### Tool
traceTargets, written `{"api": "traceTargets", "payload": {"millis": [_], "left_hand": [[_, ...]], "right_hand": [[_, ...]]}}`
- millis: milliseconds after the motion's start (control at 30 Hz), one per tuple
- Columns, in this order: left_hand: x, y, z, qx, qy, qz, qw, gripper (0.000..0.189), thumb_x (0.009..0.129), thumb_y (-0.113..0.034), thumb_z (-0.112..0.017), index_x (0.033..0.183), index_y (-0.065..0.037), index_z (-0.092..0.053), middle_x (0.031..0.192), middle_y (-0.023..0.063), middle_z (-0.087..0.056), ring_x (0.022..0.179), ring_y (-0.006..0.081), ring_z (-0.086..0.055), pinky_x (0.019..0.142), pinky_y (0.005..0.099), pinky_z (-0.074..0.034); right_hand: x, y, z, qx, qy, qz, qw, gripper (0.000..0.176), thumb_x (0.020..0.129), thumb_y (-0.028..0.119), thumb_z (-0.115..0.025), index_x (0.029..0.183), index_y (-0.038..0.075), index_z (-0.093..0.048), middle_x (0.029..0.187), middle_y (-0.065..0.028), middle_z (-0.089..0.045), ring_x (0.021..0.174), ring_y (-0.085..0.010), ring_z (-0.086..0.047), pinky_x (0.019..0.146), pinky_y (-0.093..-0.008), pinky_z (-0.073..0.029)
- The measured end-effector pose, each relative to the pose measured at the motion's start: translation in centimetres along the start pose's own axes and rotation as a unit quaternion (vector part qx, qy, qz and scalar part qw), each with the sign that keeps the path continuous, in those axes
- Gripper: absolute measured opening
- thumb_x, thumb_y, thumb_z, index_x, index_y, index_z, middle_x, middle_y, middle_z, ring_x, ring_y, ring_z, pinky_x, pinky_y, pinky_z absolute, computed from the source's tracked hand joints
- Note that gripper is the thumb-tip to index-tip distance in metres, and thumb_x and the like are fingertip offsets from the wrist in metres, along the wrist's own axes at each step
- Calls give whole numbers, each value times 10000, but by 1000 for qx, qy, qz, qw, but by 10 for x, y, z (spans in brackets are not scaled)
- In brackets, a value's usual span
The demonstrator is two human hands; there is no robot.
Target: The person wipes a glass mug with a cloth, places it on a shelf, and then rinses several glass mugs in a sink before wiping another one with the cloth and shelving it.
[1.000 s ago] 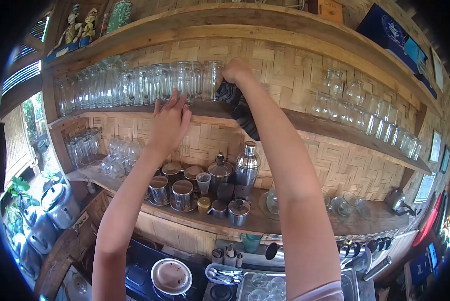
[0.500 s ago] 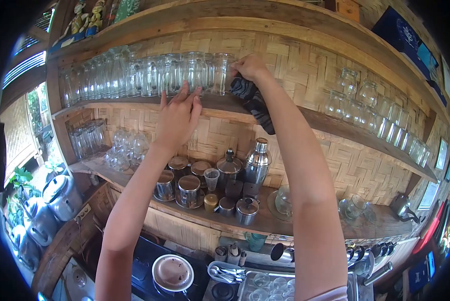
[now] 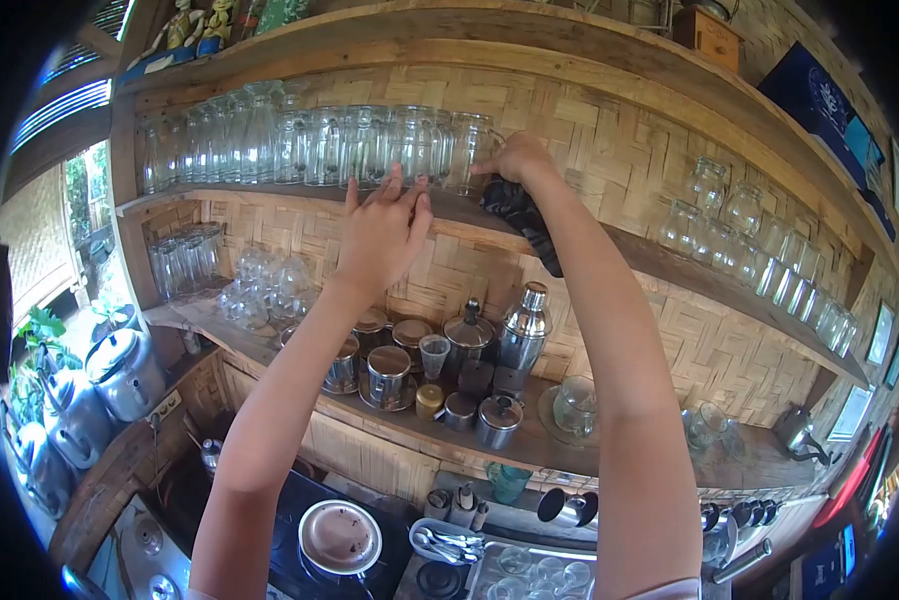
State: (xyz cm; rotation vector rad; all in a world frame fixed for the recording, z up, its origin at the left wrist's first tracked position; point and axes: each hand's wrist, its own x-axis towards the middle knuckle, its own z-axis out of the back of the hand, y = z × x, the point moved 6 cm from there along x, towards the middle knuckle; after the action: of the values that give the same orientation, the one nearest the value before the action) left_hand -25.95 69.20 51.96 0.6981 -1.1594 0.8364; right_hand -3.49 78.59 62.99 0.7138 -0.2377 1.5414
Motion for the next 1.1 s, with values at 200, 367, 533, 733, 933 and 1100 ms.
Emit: {"api": "traceTargets", "payload": {"millis": [200, 367, 533, 733, 933, 1100], "left_hand": [[-2, 1, -4, -5, -5, -4, 1000, 441, 1006, -294, -372, 1261, -90, -669, 1369, 229, -562, 1244, 309, -580, 1144, 600, -268], [1, 2, -4, -22, 38, 10, 999, 478, 1020, -320, -371, 1370, -50, -552, 1404, 225, -532, 1326, 325, -499, 1158, 608, -226], [-20, 7, 7, -84, -55, -11, 995, 563, 1026, -379, -412, 1438, 5, -403, 1477, 228, -445, 1410, 394, -362, 1171, 608, -188], [-132, -52, 82, -333, -145, 155, 919, 434, 1023, -216, -509, 1384, 17, -445, 1375, 207, -536, 1302, 335, -482, 1130, 431, -313], [-272, -175, 132, -387, -24, 249, 888, 367, 1040, -141, -466, 1372, 15, -453, 1345, 160, -570, 1295, 259, -490, 1111, 378, -331], [-393, -289, 171, -349, 52, 296, 887, 342, 1034, -143, -470, 1327, 32, -485, 1311, 170, -576, 1249, 269, -529, 1100, 401, -350]], "right_hand": [[-10, 12, 3, -50, -11, 9, 999, 697, 609, 558, -893, 862, -66, -710, 895, -183, -728, 868, -287, -699, 799, -382, -531], [-10, 2, 18, -108, -55, 31, 992, 771, 559, 575, -902, 930, -75, -718, 994, -210, -724, 936, -283, -699, 860, -373, -528], [-83, 0, 118, 50, -85, 64, 993, 572, 678, 371, -881, 1067, -12, -712, 1001, -132, -719, 944, -219, -672, 873, -347, -527], [-284, 0, 246, 265, -293, 303, 867, 269, 871, 166, -737, 1057, -24, -699, 978, -64, -717, 907, -141, -659, 793, -273, -509], [-495, -31, 260, 194, -308, 363, 858, 337, 907, 278, -680, 1097, -1, -684, 1021, -89, -708, 946, -175, -655, 830, -322, -515], [-613, -134, 241, 265, -339, 191, 882, 403, 938, 371, -632, 1130, 18, -672, 1057, -110, -700, 978, -204, -653, 860, -362, -519]]}}
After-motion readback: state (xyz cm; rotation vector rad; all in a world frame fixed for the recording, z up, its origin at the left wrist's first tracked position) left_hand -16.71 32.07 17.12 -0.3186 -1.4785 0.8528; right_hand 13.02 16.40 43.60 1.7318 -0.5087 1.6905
